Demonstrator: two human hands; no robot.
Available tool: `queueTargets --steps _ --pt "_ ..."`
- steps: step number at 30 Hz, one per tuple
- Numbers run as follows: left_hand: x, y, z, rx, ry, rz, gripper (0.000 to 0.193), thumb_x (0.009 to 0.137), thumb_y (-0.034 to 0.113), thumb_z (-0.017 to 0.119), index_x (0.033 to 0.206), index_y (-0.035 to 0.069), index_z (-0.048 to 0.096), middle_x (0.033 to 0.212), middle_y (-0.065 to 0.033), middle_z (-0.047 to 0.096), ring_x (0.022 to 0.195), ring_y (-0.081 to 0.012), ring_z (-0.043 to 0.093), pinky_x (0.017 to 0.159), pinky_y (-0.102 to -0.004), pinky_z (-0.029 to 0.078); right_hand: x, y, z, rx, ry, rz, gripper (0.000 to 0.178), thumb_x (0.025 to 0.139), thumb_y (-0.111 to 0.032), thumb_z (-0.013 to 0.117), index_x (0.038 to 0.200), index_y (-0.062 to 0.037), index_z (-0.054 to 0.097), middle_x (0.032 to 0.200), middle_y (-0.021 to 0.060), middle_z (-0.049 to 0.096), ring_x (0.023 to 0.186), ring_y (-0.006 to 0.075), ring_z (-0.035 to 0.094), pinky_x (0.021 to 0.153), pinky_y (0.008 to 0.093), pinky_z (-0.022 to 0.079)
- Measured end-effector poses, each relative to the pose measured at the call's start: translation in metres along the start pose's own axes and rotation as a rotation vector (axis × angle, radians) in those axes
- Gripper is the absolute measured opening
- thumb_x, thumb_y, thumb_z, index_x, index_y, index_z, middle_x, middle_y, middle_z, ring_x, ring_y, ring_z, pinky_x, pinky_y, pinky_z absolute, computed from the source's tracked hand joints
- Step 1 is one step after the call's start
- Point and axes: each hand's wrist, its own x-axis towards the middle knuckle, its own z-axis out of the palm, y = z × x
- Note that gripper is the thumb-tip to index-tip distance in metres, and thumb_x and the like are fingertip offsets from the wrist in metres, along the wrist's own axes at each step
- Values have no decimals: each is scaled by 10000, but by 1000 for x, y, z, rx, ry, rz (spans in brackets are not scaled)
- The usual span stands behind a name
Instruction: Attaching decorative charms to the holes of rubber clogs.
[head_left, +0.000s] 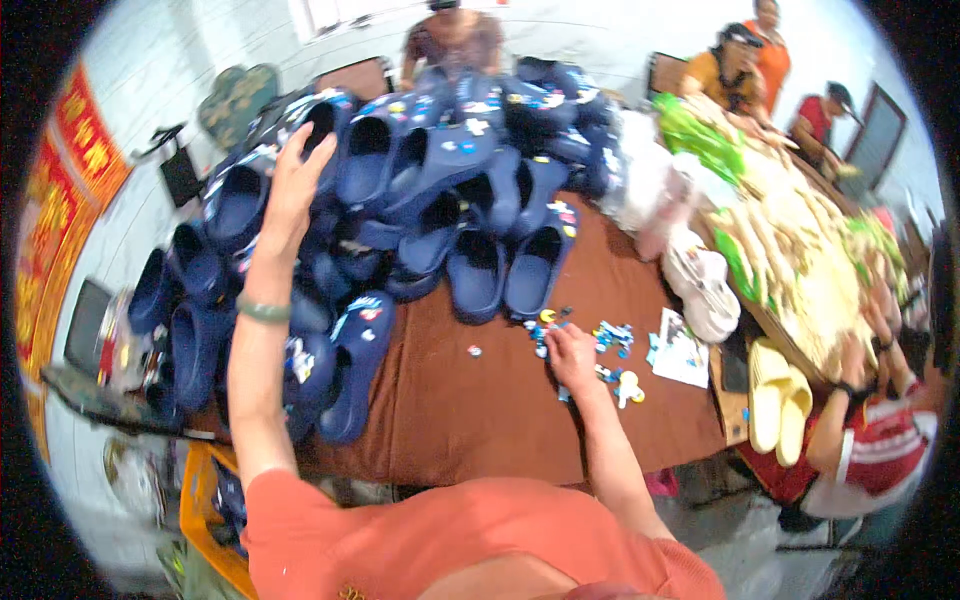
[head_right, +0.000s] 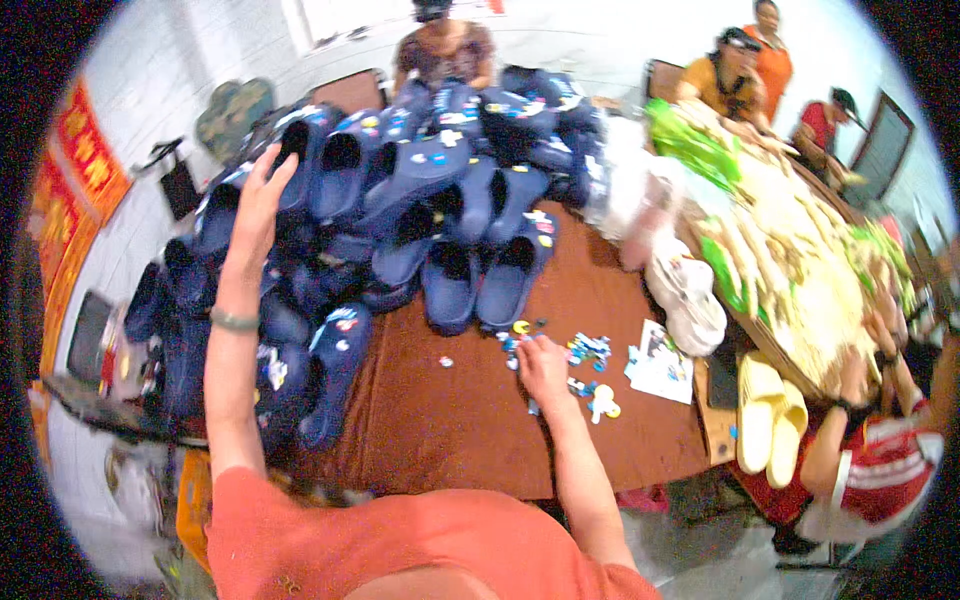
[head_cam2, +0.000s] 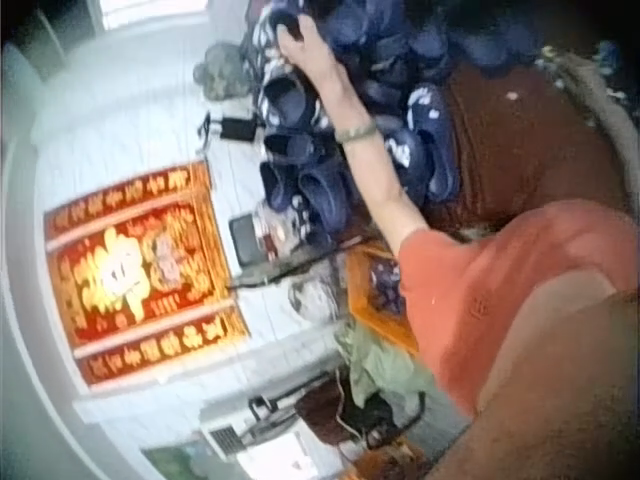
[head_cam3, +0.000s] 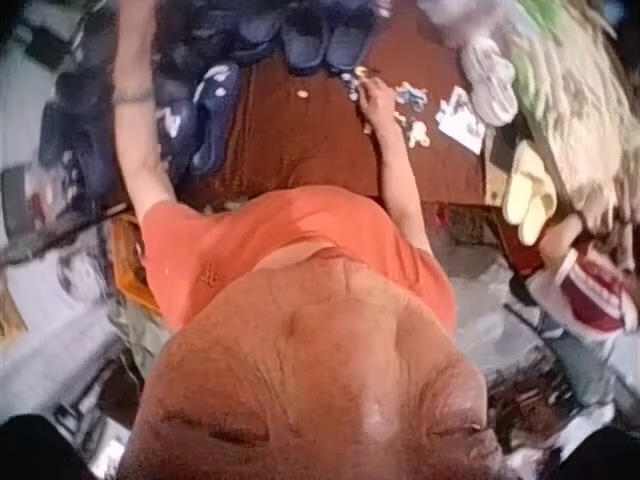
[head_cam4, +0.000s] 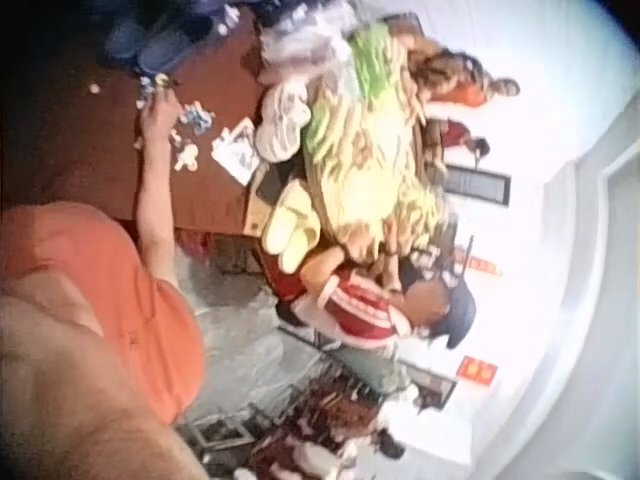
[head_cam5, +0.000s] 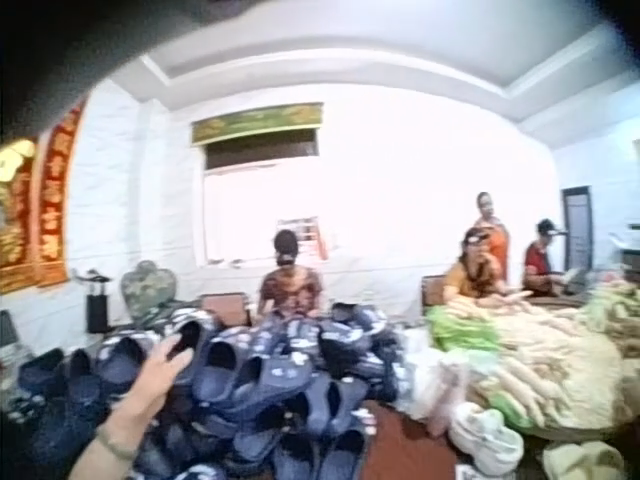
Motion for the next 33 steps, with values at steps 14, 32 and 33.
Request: queueTargets --steps 14,32,33 --pt "-157 51 89 802 -966 694 556 852 452 592 1223 44 526 1267 -174 485 1281 -361 350 1052 -515 211 9 15 0 -47 -60 -26 89 812 -151 627 832 -67 605 748 125 551 726 337 566 613 464 420" --pt "-152 -17 135 886 -1035 485 651 854 534 540 1242 11 537 1347 -280 427 1347 -423 263 1094 -587 121 4 -2 -3 -33 -39 -9 78 816 -104 631 876 -55 618 807 112 543 759 309 555 655 420 408" --pt "-142 -10 134 939 -1004 488 653 849 529 548 1251 15 532 1340 -294 428 1351 -426 256 1094 -589 124 4 -3 -4 -46 -71 7 80 822 -106 628 887 -59 623 813 112 549 767 306 561 660 418 411"
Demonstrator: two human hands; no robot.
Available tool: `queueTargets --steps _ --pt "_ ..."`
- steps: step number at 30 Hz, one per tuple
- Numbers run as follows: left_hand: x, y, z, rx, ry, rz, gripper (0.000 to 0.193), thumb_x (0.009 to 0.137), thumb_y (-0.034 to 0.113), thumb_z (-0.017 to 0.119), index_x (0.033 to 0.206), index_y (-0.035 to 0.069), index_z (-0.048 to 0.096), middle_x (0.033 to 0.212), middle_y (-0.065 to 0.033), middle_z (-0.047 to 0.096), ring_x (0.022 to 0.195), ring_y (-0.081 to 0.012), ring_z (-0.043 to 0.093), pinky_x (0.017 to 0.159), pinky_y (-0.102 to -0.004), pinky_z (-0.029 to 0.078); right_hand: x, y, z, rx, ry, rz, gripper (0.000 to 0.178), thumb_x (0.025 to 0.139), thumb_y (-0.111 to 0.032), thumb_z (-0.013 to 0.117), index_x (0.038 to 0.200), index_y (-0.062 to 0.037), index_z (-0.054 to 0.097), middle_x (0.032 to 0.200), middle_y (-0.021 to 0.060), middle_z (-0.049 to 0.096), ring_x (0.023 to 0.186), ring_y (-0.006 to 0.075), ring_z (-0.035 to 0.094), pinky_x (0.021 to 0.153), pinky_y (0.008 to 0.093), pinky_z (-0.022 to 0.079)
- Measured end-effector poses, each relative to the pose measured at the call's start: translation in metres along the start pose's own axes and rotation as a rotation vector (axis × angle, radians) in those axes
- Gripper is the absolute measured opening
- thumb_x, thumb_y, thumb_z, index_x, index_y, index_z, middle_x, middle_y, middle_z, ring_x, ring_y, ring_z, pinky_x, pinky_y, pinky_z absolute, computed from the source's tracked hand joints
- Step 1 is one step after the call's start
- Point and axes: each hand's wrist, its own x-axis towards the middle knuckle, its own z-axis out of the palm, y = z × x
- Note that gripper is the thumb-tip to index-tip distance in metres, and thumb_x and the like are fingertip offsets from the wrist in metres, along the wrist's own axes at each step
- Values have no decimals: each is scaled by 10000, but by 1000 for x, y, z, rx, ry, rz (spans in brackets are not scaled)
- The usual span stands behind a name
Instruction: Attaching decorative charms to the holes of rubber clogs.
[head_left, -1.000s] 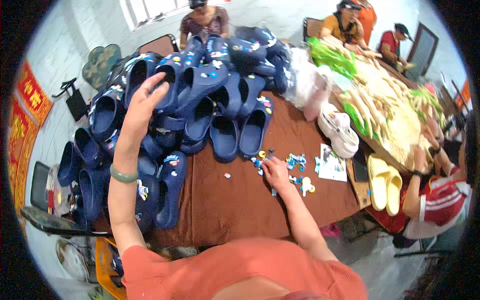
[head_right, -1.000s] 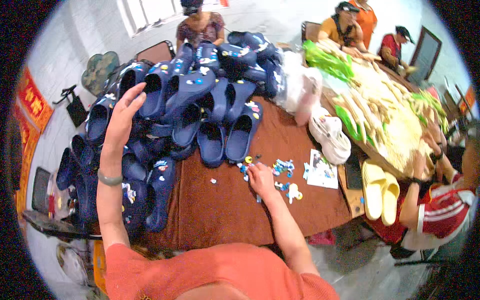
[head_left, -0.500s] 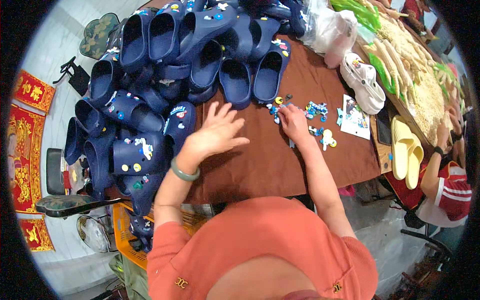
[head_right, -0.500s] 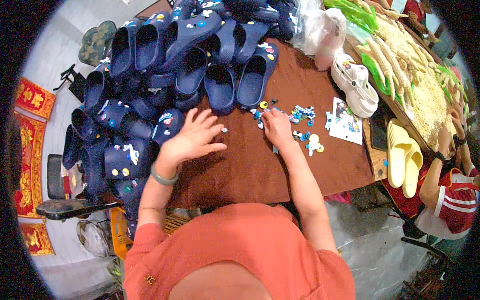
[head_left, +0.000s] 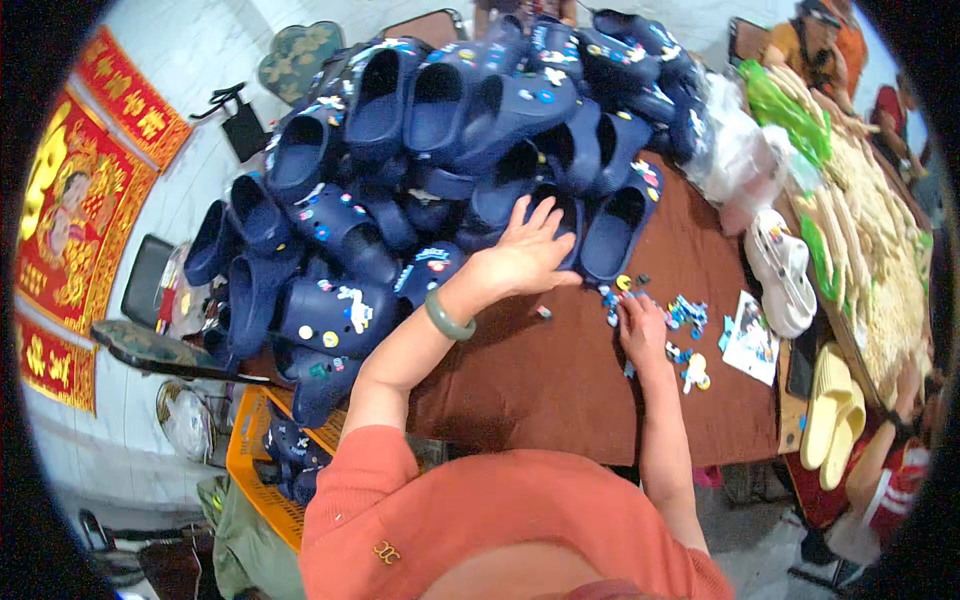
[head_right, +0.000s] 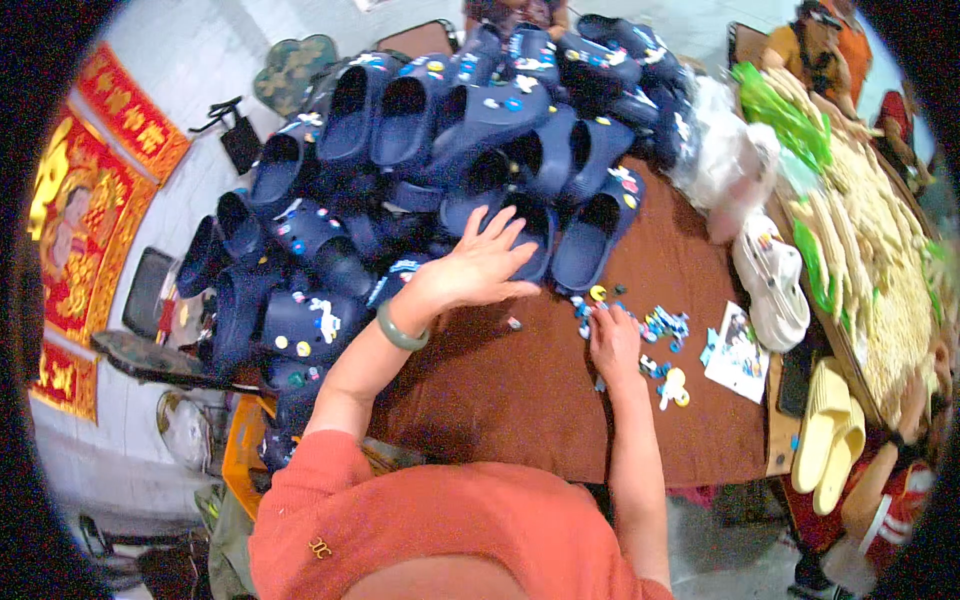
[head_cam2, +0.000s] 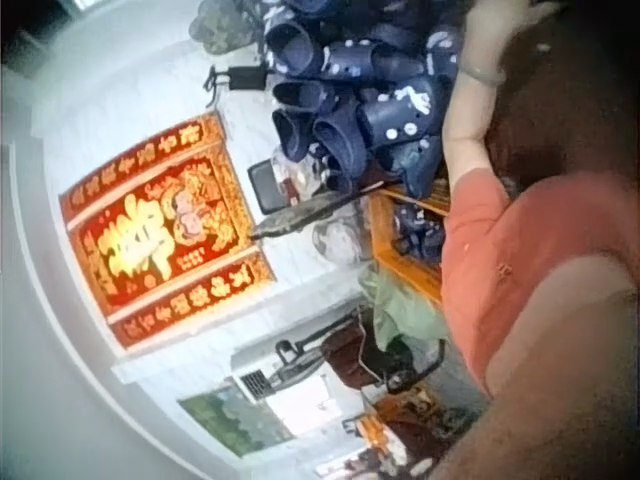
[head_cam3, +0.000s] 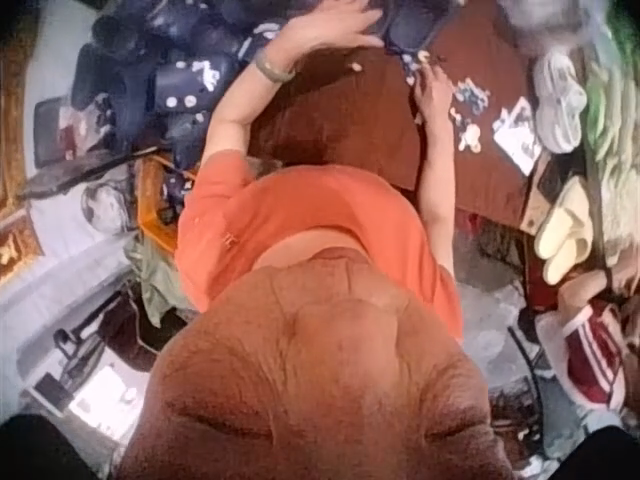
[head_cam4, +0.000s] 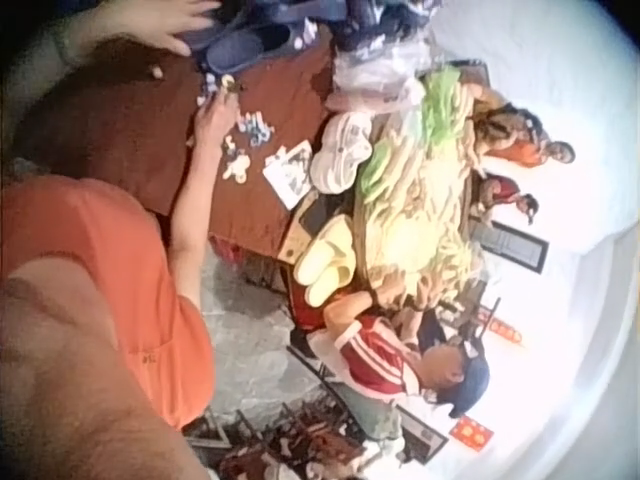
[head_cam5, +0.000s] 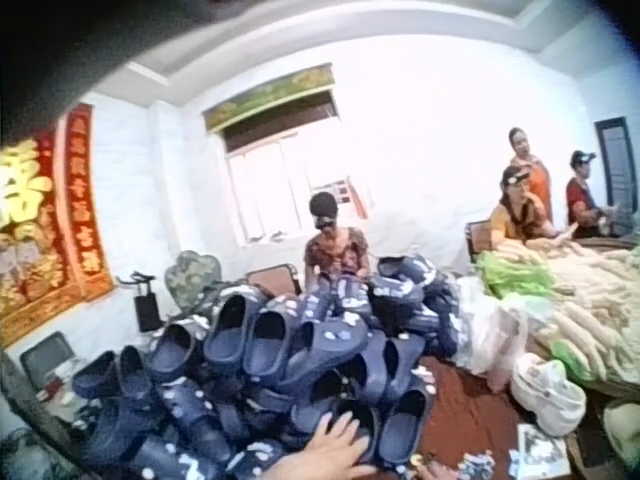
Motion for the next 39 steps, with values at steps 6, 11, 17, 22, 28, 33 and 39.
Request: queueTargets --steps 6,11,17,22,28,33,39 --pt "36 -35 -35 118 76 -127 724 821 544 577 1309 22 464 1398 -304 343 1376 -426 202 1090 -602 120 2 1 0 -2 7 -30 92 831 -107 624 905 -53 614 820 117 550 781 312 558 667 416 410" --pt "87 -80 -36 159 229 -652 847 759 513 663 1273 -105 393 1235 -256 492 1127 -386 514 924 -561 357 4 1 -4 -18 -39 11 88 833 -106 621 903 -53 609 823 121 551 765 313 551 676 417 417" --pt "126 -178 5 -861 609 -488 360 776 193 707 1029 -49 621 978 -137 672 881 -229 634 789 -340 494 6 -4 1 11 9 -49 79 840 -106 610 899 -54 614 832 127 558 762 328 548 677 430 414" --pt "131 -174 -6 -1356 647 -522 171 835 98 659 962 -17 655 901 -73 677 770 -159 626 693 -301 485 3 2 -1 -3 1 -10 75 838 -111 615 889 -56 616 821 128 557 759 333 546 677 438 410" --pt "84 -91 -39 -1789 524 -160 240 879 148 636 1036 -32 620 923 -85 670 779 -155 641 712 -283 519 3 -3 -4 -25 -6 -16 79 839 -124 618 886 -59 614 802 123 547 766 322 548 674 430 410" --pt "34 -36 -19 -1655 334 -182 276 896 159 607 1089 -38 599 1020 -70 653 899 -135 612 832 -286 485 3 -4 -1 -14 -21 -19 83 839 -115 615 892 -52 609 823 134 548 778 333 547 680 434 411" --pt "-63 31 19 -1601 303 -277 249 886 94 601 1096 -38 594 1033 -35 638 945 -107 571 862 -264 451 -3 11 -2 -51 -87 -1 123 800 -35 600 919 -2 603 854 174 573 805 380 561 719 469 443"
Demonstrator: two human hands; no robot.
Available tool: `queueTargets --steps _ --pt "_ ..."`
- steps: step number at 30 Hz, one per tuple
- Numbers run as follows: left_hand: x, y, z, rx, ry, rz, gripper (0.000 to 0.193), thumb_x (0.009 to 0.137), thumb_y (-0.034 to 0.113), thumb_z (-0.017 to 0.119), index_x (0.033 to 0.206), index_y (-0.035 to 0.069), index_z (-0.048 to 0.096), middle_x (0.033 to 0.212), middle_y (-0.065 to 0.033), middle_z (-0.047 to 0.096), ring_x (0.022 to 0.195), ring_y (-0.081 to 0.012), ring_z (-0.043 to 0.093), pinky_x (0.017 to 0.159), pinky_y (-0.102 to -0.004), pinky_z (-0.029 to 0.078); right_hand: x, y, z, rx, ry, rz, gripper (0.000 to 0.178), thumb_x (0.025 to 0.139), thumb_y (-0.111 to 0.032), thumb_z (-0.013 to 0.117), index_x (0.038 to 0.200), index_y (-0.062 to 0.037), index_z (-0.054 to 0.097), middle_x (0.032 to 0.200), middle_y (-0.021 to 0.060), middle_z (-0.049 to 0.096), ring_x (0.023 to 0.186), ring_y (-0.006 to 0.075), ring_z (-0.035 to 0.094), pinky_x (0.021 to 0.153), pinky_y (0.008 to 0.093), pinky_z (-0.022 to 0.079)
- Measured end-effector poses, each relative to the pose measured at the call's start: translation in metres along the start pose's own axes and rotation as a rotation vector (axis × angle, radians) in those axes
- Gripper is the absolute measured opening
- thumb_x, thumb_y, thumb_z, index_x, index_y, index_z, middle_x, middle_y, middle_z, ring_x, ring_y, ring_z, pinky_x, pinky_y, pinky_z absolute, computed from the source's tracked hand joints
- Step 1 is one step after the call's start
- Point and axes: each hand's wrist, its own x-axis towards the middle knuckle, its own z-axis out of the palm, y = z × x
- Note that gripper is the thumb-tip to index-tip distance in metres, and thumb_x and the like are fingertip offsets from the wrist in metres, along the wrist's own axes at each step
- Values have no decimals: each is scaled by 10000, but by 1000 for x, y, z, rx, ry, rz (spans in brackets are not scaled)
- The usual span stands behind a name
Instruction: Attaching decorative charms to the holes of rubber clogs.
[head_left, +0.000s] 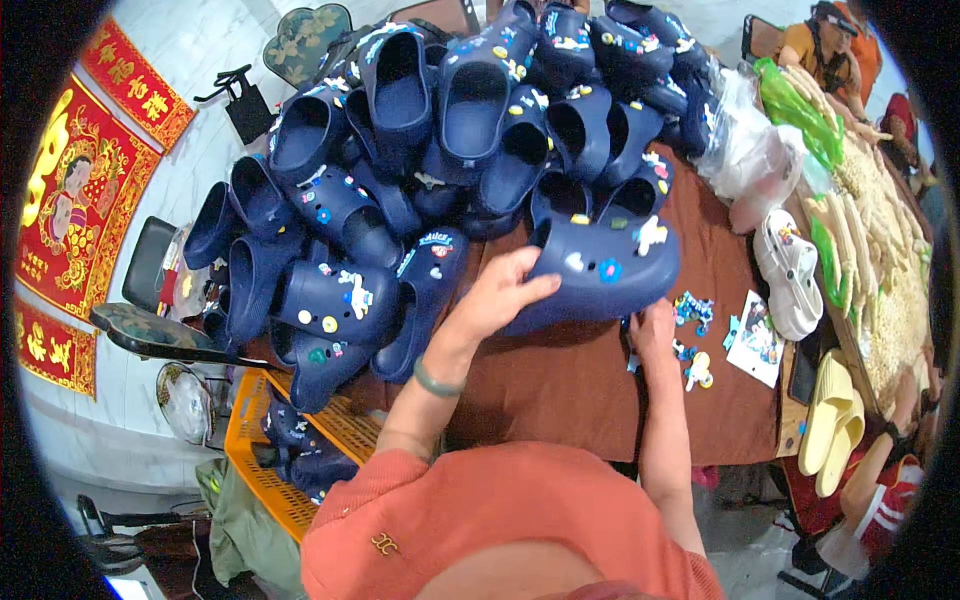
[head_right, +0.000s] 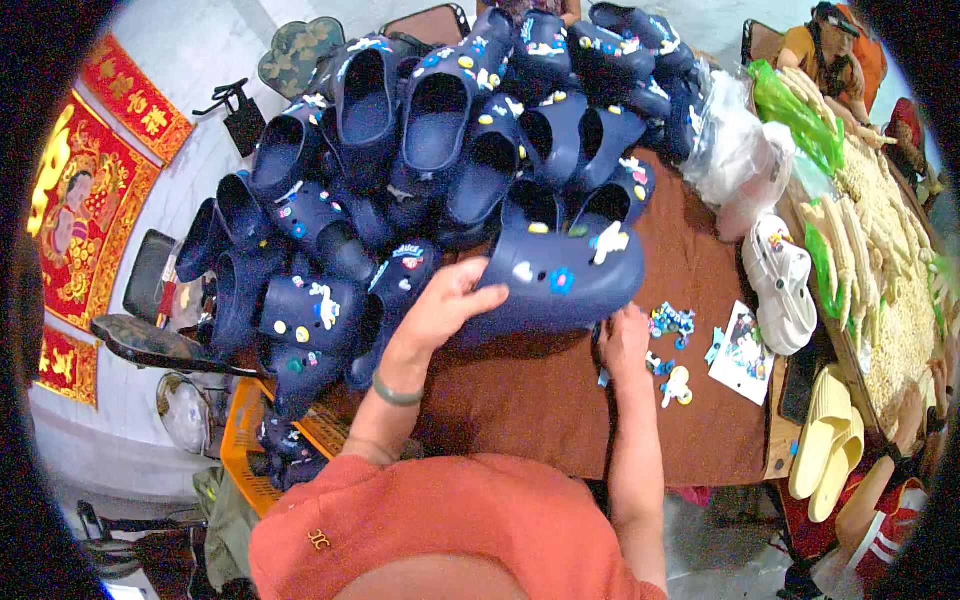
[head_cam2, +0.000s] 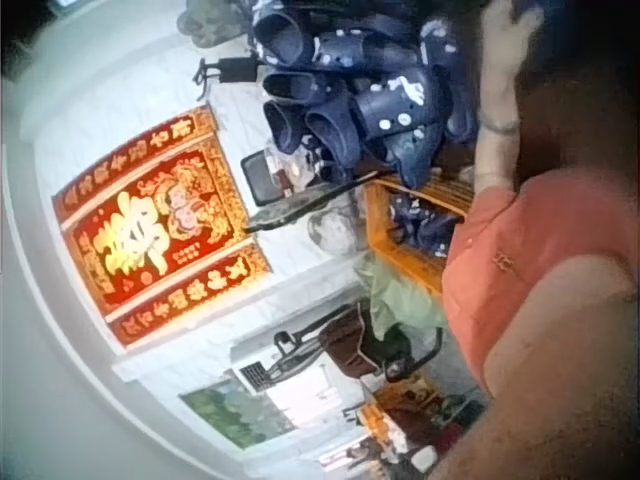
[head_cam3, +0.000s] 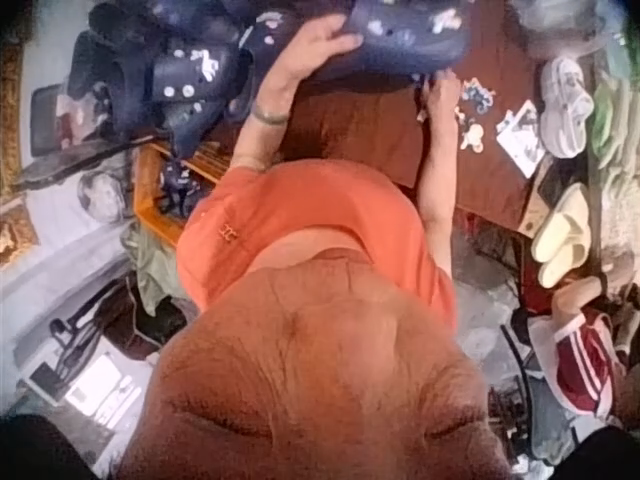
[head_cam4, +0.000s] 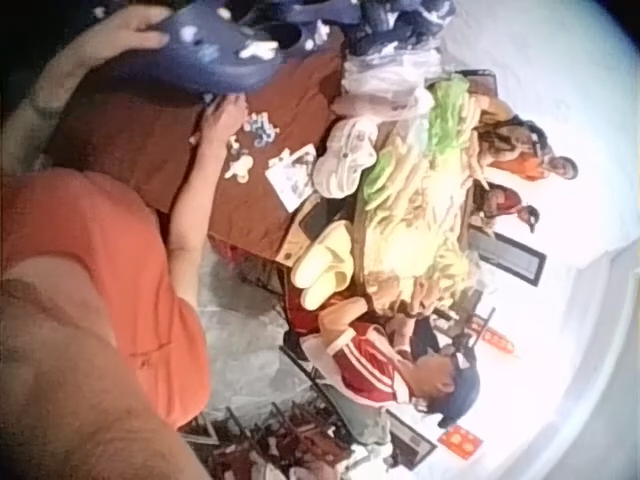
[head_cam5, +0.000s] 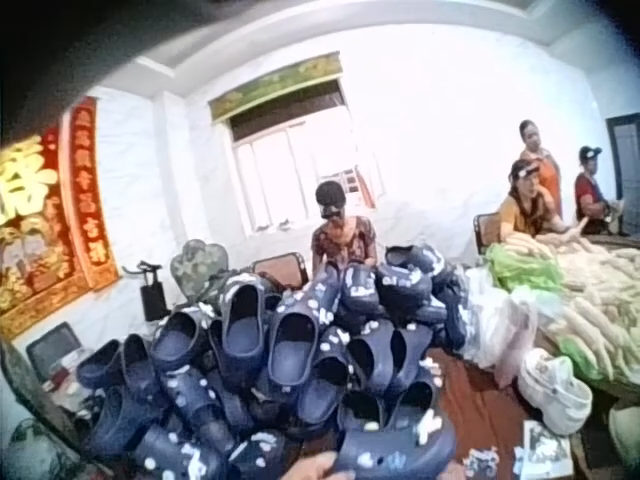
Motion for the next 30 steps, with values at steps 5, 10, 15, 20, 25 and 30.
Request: queueTargets --steps 5,10,15,20,25,30 --pt "-71 -25 12 110 61 -239 189 866 128 642 955 -30 591 872 6 583 819 -67 511 734 -255 445 14 9 -6 288 289 117 98 865 -56 569 931 -4 620 881 184 618 797 344 599 710 382 478" --pt "-100 -66 21 266 -4 -325 229 829 152 687 815 -25 542 724 19 482 716 -58 472 624 -255 415 19 -7 -10 692 156 448 226 969 -182 493 971 -2 629 854 91 633 777 177 591 701 296 465" --pt "-96 -60 26 265 -12 -226 257 830 213 679 867 -31 607 724 -72 570 716 -74 526 627 -276 430 10 -21 3 704 102 331 262 968 -216 501 951 3 643 802 81 623 756 161 573 705 280 451" --pt "-65 -19 -23 446 270 -46 311 893 297 607 1016 14 644 904 -143 681 778 -173 641 718 -285 495 10 -27 2 612 97 251 223 937 -184 545 897 13 641 769 144 595 712 237 570 664 321 443" --pt "27 -52 -41 880 367 -102 1075 795 549 641 1403 -132 72 1280 -372 442 1195 -435 481 1009 -424 390 14 -29 2 531 118 188 229 922 -178 558 814 21 592 744 174 571 673 317 567 621 369 444" --pt "83 -72 -22 843 493 -218 1288 668 585 734 1392 -134 -52 1274 -398 422 1156 -488 486 1003 -446 401 13 -28 -2 504 47 243 229 921 -199 549 819 1 597 755 182 583 704 354 583 634 398 453"
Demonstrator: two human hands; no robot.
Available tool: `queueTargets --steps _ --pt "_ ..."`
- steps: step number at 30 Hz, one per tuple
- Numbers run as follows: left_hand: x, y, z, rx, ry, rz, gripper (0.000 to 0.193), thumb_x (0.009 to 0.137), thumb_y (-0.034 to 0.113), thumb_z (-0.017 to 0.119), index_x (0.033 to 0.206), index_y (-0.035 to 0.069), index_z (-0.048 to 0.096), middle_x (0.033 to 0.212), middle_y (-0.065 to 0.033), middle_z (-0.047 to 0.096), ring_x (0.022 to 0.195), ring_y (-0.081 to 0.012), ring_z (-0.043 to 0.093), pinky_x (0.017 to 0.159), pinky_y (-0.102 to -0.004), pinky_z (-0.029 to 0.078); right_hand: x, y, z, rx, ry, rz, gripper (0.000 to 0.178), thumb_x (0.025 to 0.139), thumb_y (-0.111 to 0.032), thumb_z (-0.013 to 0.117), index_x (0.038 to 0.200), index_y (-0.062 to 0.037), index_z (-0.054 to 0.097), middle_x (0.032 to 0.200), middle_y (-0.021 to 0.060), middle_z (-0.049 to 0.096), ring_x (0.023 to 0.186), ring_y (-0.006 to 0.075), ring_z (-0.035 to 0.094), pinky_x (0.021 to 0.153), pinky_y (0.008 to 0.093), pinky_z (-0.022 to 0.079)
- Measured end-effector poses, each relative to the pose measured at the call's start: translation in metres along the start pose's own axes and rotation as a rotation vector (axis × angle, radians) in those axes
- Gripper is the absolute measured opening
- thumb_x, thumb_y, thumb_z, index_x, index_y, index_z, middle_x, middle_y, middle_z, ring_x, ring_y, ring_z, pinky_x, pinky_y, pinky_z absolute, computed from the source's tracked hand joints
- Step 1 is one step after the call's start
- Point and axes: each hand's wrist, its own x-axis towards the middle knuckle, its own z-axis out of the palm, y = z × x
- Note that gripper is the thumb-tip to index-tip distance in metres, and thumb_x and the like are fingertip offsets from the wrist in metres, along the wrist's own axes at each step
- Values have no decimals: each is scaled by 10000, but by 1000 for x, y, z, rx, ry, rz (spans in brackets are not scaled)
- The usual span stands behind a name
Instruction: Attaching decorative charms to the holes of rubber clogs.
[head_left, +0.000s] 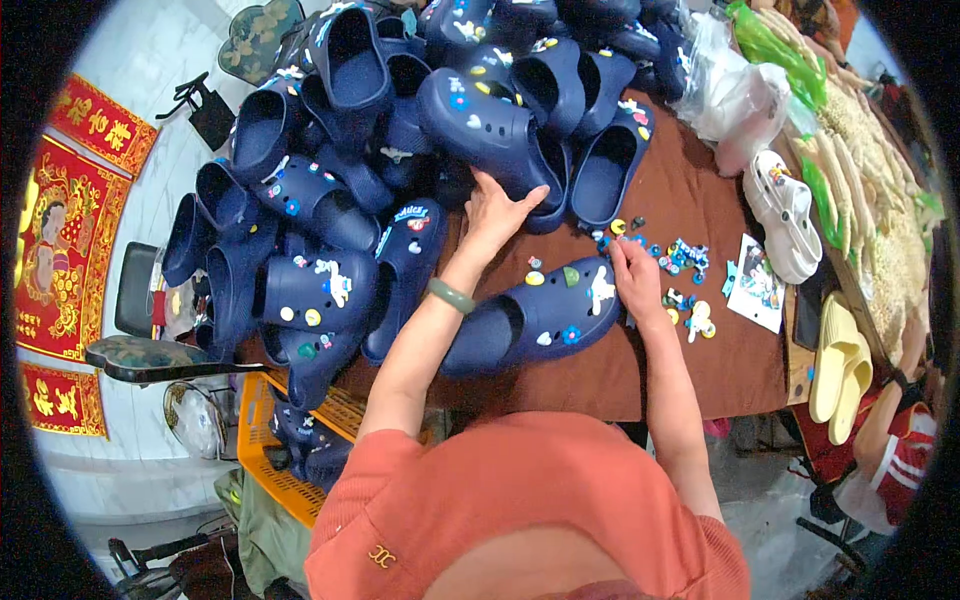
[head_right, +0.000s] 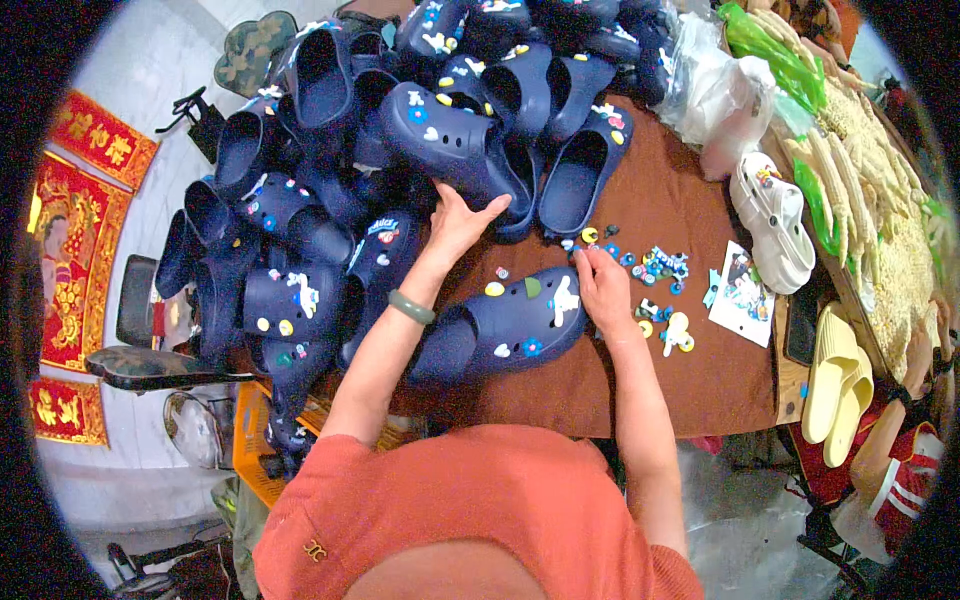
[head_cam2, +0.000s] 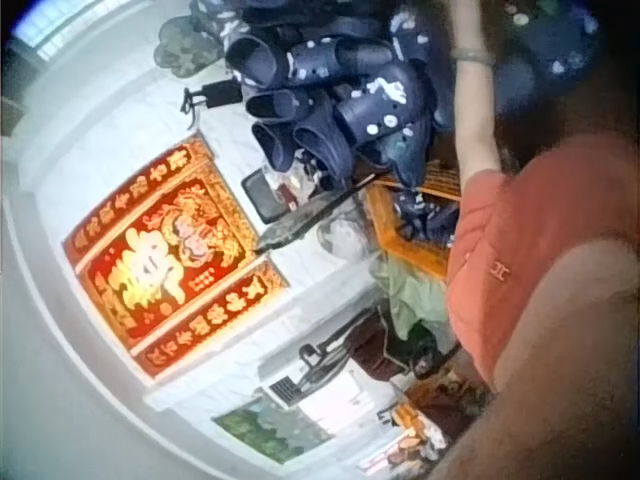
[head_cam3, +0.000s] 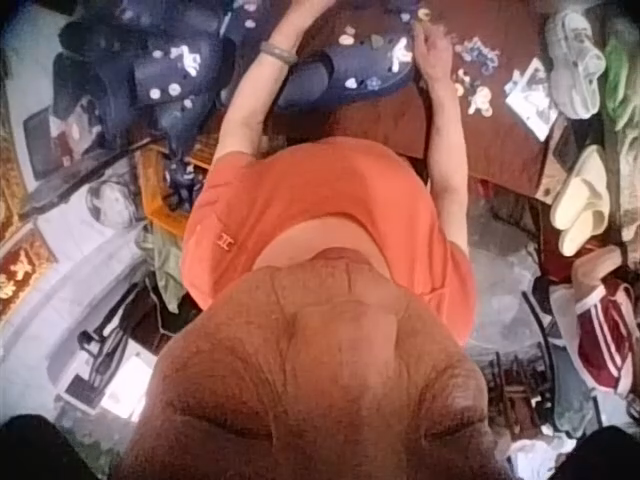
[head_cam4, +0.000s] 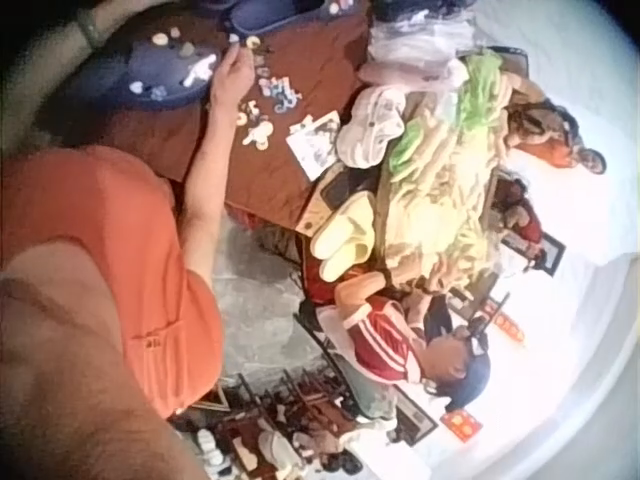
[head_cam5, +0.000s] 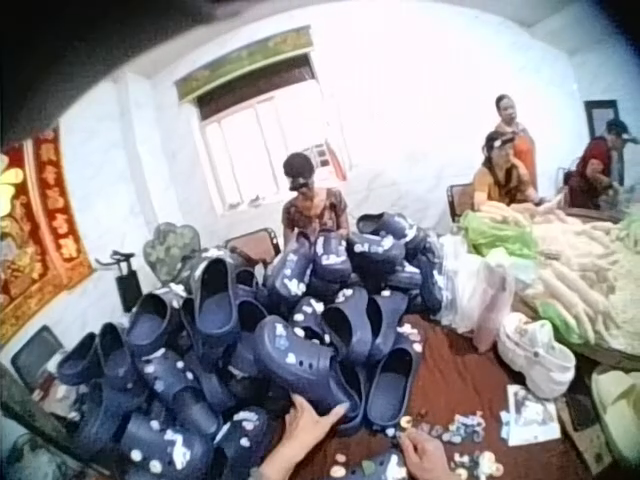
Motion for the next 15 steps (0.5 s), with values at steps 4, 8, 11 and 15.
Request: queueTargets --steps 4,8,11,15 --pt "11 4 10 -161 76 -1 1068 688 345 759 1384 -113 92 1300 -345 431 1175 -424 495 1003 -425 399 -2 4 0 -52 33 -47 228 919 -207 546 829 -4 595 793 196 592 757 377 592 663 428 457" --pt "21 -32 22 -699 177 284 849 777 77 617 1417 -103 89 1394 -243 360 1277 -307 393 1081 -347 288 1 0 1 -67 8 -31 222 911 -206 553 823 -8 601 813 204 603 787 389 595 673 445 462" --pt "15 3 0 -715 178 316 693 838 95 513 1413 -92 174 1390 -223 375 1263 -284 405 1069 -345 293 -1 4 -4 -83 0 19 220 911 -208 553 831 -11 610 822 203 607 791 390 597 681 446 465" --pt "73 39 -44 -455 235 356 484 840 142 515 1258 -92 446 1187 -254 544 1145 -296 504 982 -374 373 1 2 -6 -89 -15 22 226 913 -212 548 850 -9 624 831 193 617 796 381 607 692 440 474"
